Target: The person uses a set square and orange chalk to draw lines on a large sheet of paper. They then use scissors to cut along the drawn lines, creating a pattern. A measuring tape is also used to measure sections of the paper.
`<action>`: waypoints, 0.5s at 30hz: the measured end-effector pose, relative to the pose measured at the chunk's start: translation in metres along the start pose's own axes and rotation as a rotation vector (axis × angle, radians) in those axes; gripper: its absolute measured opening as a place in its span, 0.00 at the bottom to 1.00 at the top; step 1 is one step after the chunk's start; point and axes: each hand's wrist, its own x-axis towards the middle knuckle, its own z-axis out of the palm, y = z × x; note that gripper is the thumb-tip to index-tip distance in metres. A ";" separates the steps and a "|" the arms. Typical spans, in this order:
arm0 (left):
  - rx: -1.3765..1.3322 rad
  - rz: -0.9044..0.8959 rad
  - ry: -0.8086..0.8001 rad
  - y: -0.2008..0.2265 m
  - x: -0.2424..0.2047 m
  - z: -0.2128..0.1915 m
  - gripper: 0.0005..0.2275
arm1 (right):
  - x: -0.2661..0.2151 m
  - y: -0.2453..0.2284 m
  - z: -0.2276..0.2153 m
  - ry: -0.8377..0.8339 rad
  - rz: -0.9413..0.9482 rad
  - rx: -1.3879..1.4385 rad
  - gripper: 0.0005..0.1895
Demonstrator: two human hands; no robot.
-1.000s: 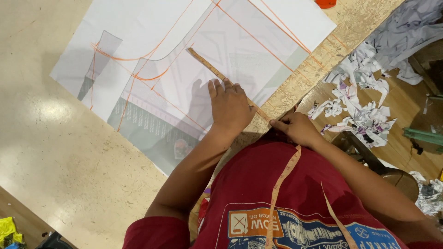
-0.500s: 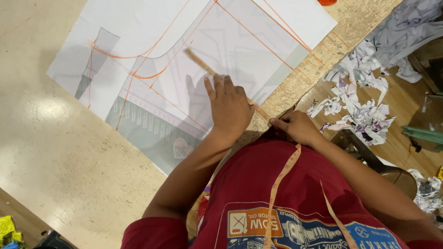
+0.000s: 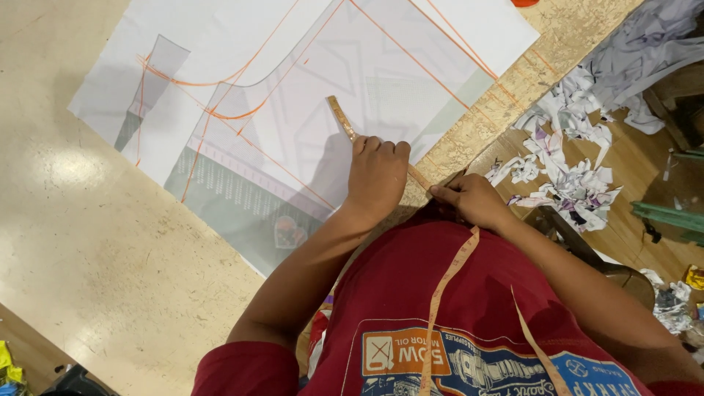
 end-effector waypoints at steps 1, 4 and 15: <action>0.014 0.014 0.009 0.000 0.000 0.001 0.05 | 0.000 0.001 0.000 -0.003 -0.001 0.012 0.21; 0.010 0.052 0.019 -0.001 0.000 0.000 0.03 | 0.006 0.010 0.003 -0.005 -0.010 0.017 0.21; -0.026 0.128 0.060 0.018 0.009 -0.025 0.04 | 0.001 0.014 0.000 -0.007 -0.079 -0.048 0.21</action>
